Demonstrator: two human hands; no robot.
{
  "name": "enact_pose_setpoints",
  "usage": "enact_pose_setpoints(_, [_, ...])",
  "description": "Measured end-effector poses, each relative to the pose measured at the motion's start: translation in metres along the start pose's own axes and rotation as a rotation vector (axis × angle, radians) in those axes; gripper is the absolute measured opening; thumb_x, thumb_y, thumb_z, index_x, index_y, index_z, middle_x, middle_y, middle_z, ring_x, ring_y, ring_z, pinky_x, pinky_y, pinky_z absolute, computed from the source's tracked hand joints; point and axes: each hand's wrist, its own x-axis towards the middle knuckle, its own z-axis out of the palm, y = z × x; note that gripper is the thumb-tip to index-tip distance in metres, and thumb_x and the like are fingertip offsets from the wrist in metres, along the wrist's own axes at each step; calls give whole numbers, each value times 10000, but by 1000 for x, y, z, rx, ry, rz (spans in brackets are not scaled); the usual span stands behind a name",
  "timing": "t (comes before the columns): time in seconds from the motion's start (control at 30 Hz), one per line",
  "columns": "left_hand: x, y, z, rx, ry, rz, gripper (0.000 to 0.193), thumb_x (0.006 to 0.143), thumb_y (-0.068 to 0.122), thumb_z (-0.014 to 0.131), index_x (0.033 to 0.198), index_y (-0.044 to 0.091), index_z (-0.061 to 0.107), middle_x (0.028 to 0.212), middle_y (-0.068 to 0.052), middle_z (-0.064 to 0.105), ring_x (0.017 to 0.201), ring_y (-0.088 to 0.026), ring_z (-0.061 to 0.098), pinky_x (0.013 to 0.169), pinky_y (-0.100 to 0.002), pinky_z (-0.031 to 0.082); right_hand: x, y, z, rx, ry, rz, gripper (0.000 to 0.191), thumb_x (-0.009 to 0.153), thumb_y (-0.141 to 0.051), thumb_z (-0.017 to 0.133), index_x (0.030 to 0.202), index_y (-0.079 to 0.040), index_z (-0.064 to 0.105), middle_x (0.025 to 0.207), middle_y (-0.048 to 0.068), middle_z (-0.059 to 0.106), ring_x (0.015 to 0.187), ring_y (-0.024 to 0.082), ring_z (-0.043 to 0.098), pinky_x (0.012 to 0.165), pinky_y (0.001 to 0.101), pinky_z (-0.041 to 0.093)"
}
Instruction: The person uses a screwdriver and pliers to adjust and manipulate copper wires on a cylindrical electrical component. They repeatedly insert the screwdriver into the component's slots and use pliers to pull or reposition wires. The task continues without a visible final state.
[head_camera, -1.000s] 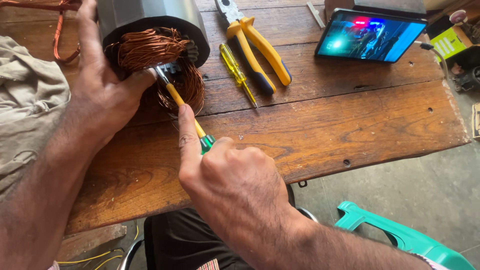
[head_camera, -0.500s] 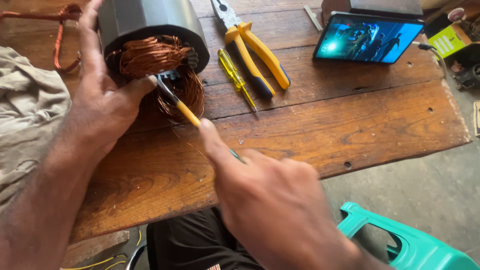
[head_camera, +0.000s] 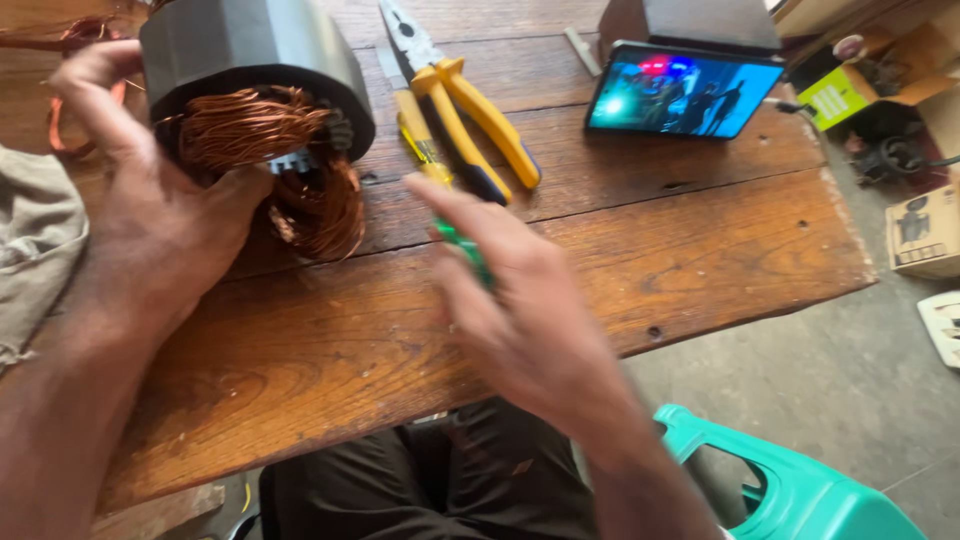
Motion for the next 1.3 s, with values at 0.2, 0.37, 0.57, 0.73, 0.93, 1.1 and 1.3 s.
enact_pose_setpoints(0.2, [9,2,-19,-141,-70,-119,765,958,217,782,1408,39,189,1296,-146,616,1210,-220,657,1070,-384,574,20,2,22,-212,149,-254,465,962,-40,579,1426,-17,563,1313,240,546,968,319,682,811,444,583])
enact_pose_setpoints(0.37, [11,-6,-32,230,-81,-3,656,1027,236,840,1437,-37,408,1302,-223,622,1258,-284,650,1112,-427,566,31,23,28,-317,190,-176,450,981,5,538,1428,-34,561,1406,253,469,957,347,692,784,442,625])
enact_pose_setpoints(0.57, [34,-46,-48,180,-131,-183,673,850,315,900,1315,-39,566,1210,-194,654,1150,-273,659,1021,-422,552,42,39,43,-426,325,-321,427,934,23,617,1361,4,615,1344,232,490,1128,352,580,938,468,549])
enact_pose_setpoints(0.73, [70,-63,-57,467,-301,-131,740,652,190,988,1275,-54,672,1152,-264,692,1024,-335,684,792,-428,592,39,45,45,-458,302,-293,427,924,24,615,1350,22,617,1341,222,497,1098,332,559,918,462,524])
enact_pose_setpoints(0.93, [86,-43,-54,721,-589,-418,532,847,171,869,1343,123,684,934,-193,746,684,-320,750,629,-428,639,40,49,51,-513,326,-323,425,971,9,611,1395,27,584,1348,237,496,1156,349,538,976,465,511])
enact_pose_setpoints(1.1, [94,-45,-50,895,-659,-296,693,737,209,957,1352,107,655,1009,-170,736,796,-285,758,775,-432,627,43,48,55,-535,374,-430,603,980,-50,565,1556,22,403,1544,263,410,1433,392,436,1241,506,367])
enact_pose_setpoints(1.3, [87,-60,-50,772,-540,-255,819,654,103,987,1391,57,632,1125,-192,715,873,-292,740,800,-426,612,48,45,62,-553,274,-509,696,1004,-141,561,1617,3,264,1690,245,272,1586,407,243,1301,517,229])
